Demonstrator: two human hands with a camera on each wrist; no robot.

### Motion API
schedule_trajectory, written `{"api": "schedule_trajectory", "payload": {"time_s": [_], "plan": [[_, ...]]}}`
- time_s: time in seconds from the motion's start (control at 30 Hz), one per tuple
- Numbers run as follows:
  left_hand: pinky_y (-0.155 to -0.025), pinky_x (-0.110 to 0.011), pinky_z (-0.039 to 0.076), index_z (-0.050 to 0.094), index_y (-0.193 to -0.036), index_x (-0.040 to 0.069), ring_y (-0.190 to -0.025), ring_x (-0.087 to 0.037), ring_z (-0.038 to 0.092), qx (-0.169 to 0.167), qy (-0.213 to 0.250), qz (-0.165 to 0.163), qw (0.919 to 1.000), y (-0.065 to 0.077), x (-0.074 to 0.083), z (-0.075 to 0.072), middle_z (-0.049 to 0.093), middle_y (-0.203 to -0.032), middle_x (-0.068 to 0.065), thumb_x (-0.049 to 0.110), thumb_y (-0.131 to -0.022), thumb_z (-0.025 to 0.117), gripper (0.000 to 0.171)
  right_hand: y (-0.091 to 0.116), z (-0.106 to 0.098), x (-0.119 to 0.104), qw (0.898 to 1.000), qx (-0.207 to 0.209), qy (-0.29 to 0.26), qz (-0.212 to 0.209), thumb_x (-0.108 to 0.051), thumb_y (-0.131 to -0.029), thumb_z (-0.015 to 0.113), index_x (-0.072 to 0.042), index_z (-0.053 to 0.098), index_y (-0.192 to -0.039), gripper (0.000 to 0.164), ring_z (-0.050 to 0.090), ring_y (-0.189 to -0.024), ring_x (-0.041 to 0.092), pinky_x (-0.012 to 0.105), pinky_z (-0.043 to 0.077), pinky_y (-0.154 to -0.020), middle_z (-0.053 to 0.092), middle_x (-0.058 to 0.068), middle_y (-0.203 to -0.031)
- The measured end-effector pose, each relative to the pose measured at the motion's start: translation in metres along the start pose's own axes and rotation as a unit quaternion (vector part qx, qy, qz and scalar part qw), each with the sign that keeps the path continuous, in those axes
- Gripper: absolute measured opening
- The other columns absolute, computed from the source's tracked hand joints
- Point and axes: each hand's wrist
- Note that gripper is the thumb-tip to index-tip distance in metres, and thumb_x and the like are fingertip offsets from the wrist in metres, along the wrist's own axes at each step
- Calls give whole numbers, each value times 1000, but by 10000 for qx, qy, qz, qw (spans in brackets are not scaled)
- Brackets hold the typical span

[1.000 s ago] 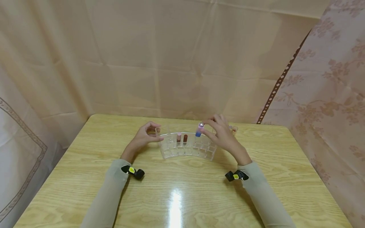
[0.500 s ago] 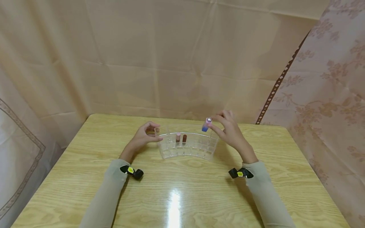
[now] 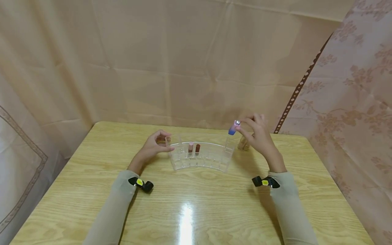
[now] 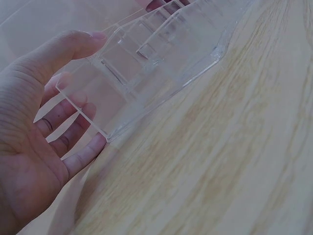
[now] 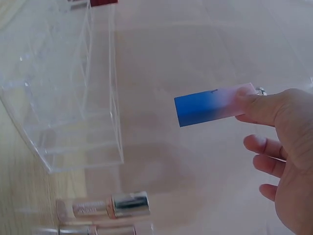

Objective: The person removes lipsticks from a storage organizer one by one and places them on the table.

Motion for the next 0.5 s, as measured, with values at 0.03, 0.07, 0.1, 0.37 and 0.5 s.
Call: {"api": "schedule_trajectory", "payload": {"time_s": [0.03,0.07,0.1,0.37,0.5], "plan": [[-89,-22,53,52,-133,-6,-112,-34,59,-3,5,-15,10000,0,1,0,58,-121,-21,1,-81,83,61,0,-2,2,10000,5,28,24,-8,-85,81,-1,72,-113,30,39,-101,36,43,28,-86,56,21,-108],[-89,-22,53,52,-133,-6,-112,-34,60,-1,-4,-22,10000,0,2,1,58,-121,-21,1,-81,83,61,0,-3,3,10000,9,55,48,-7,-85,81,-1,72,-113,30,39,-101,36,43,29,-86,56,20,-108],[-89,-22,53,52,-133,-6,-112,-33,60,-2,-5,-27,10000,0,3,1,57,-121,-21,1,-81,83,61,1,-5,5,9999,15,76,64,-7,-85,80,-1,72,-113,30,39,-102,37,42,29,-86,55,20,-109],[-88,-21,53,51,-133,-7,-110,-33,60,-25,34,2,10000,-2,3,2,57,-122,-23,-1,-81,83,62,2,-13,14,9996,214,182,-22,-5,-83,81,2,72,-110,30,38,-98,37,45,27,-86,56,22,-106],[-88,-20,53,52,-133,-7,-112,-36,60,-23,11,5,10000,-4,1,2,57,-123,-23,0,-81,83,61,1,-18,17,9991,348,208,-75,-5,-82,82,4,72,-109,30,38,-96,38,49,25,-87,56,23,-103]]}}
Point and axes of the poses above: each hand's wrist, its own y-axis away from the middle knuckle, its own z-axis out of the palm, x = y × z
